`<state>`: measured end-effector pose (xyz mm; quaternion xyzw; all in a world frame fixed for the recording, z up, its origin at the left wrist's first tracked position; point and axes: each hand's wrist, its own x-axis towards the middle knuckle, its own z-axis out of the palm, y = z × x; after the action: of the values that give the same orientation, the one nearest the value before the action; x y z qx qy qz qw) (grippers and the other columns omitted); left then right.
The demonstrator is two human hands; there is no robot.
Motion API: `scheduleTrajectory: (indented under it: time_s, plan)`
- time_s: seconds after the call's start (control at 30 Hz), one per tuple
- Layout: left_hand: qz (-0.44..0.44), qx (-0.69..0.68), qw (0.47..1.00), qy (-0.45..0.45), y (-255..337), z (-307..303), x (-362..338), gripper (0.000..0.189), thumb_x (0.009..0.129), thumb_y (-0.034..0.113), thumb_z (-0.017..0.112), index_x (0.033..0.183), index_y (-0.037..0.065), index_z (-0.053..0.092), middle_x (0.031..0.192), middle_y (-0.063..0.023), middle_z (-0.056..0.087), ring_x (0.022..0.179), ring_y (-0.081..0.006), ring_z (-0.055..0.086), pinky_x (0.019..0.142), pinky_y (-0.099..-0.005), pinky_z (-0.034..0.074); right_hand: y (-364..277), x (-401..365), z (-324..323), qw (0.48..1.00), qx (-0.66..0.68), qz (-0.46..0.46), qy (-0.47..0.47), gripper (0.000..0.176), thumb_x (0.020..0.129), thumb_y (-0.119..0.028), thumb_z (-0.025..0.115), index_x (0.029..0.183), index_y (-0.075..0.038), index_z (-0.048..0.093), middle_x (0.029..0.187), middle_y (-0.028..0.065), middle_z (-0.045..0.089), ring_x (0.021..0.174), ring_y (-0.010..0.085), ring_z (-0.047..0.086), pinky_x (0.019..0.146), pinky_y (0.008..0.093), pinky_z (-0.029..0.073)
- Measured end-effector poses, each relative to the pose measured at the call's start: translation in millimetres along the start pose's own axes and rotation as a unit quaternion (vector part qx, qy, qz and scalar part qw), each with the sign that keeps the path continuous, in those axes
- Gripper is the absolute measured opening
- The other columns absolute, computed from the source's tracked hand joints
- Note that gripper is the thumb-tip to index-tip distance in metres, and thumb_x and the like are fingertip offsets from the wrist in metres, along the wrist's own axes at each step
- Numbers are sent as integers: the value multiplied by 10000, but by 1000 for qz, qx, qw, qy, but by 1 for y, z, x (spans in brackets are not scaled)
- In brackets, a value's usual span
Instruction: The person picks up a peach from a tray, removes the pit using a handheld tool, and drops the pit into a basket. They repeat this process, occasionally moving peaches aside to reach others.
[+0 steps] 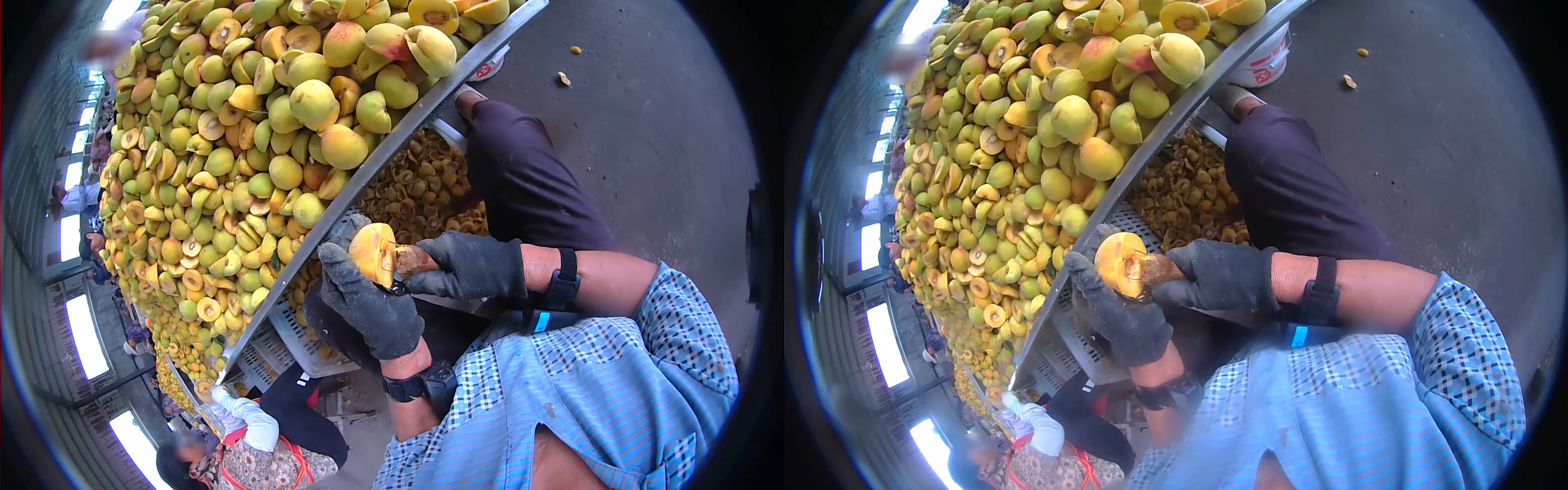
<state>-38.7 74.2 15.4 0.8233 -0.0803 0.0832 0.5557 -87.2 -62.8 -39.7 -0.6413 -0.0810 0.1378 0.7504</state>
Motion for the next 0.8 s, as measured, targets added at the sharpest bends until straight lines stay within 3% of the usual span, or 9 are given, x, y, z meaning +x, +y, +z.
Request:
scheduleTrajectory:
  time_s: [0.03, 0.17, 0.33, 0.4, 0.47, 0.53, 0.63, 0.7, 0.8]
  plan:
    - [-120, -160, 979, 35, 3, 3, 0, 495, 1092, 371, 480, 1248, -76, 624, 1109, -158, 695, 958, -248, 684, 893, -355, 559, -1, 0, 0, 1000, 0, -1, 2, 358, 983, -346, 686, 1083, -9, 623, 849, 158, 708, 792, 294, 698, 722, 410, 514]
    - [-54, -38, 998, 20, 3, -6, -5, 508, 1101, 389, 462, 1243, -61, 647, 1211, -182, 688, 1066, -239, 676, 953, -366, 539, -8, 0, -7, 997, 1, 51, -58, 413, 1001, -404, 624, 1086, -3, 679, 867, 127, 711, 792, 177, 639, 760, 367, 506]
    - [-83, 132, 986, -62, 6, -23, 5, 475, 1061, 404, 549, 1180, -36, 685, 1111, -114, 704, 939, -219, 676, 841, -329, 558, 1, -1, 3, 986, 65, 120, -100, 323, 1019, -348, 624, 1014, -27, 663, 753, 10, 624, 691, 120, 547, 646, 332, 460]
    - [-131, 38, 985, -104, -2, -33, 12, 516, 1062, 440, 535, 1216, -35, 664, 1147, -122, 690, 991, -224, 664, 881, -339, 546, -6, -1, 4, 971, 96, 200, -89, 352, 1010, -390, 639, 987, -40, 666, 729, -42, 576, 668, 98, 517, 612, 311, 431]
    - [-170, -57, 972, -148, -13, -30, 16, 558, 1064, 476, 521, 1253, -35, 643, 1183, -130, 676, 1043, -229, 652, 922, -349, 535, -12, 0, 10, 964, 171, 192, -72, 367, 1004, -404, 647, 998, -38, 673, 733, -37, 584, 672, 99, 526, 613, 311, 437]
    - [-102, -182, 978, 0, -24, -19, 6, 591, 1094, 482, 441, 1210, -52, 666, 1171, -149, 698, 1030, -243, 669, 955, -390, 536, -9, 1, 14, 947, 257, 185, -55, 383, 997, -418, 656, 1009, -36, 680, 736, -31, 593, 676, 100, 536, 614, 311, 442]
    - [-164, -296, 940, 43, -21, 3, -9, 612, 1097, 498, 412, 1262, -49, 631, 1205, -150, 676, 1086, -270, 653, 1003, -428, 521, 10, 13, 22, 936, 288, 187, -75, 344, 1019, -376, 630, 1050, -38, 682, 774, -22, 619, 700, 104, 559, 637, 301, 459]
    - [-154, -266, 951, 49, -12, 8, -3, 621, 1101, 495, 390, 1275, -56, 618, 1255, -160, 657, 1133, -278, 640, 1021, -423, 509, 17, 19, 23, 994, 104, -8, 23, 350, 1019, -349, 567, 1166, -54, 684, 865, 27, 679, 787, 125, 635, 731, 310, 520]
    - [-90, -155, 984, -11, -2, 11, 6, 626, 1103, 493, 372, 1234, -61, 634, 1204, -172, 673, 1101, -286, 655, 998, -413, 520, 6, 12, 7, 999, 38, -5, 10, 324, 1029, -294, 551, 1196, -44, 673, 932, 36, 694, 881, 129, 633, 816, 327, 522]
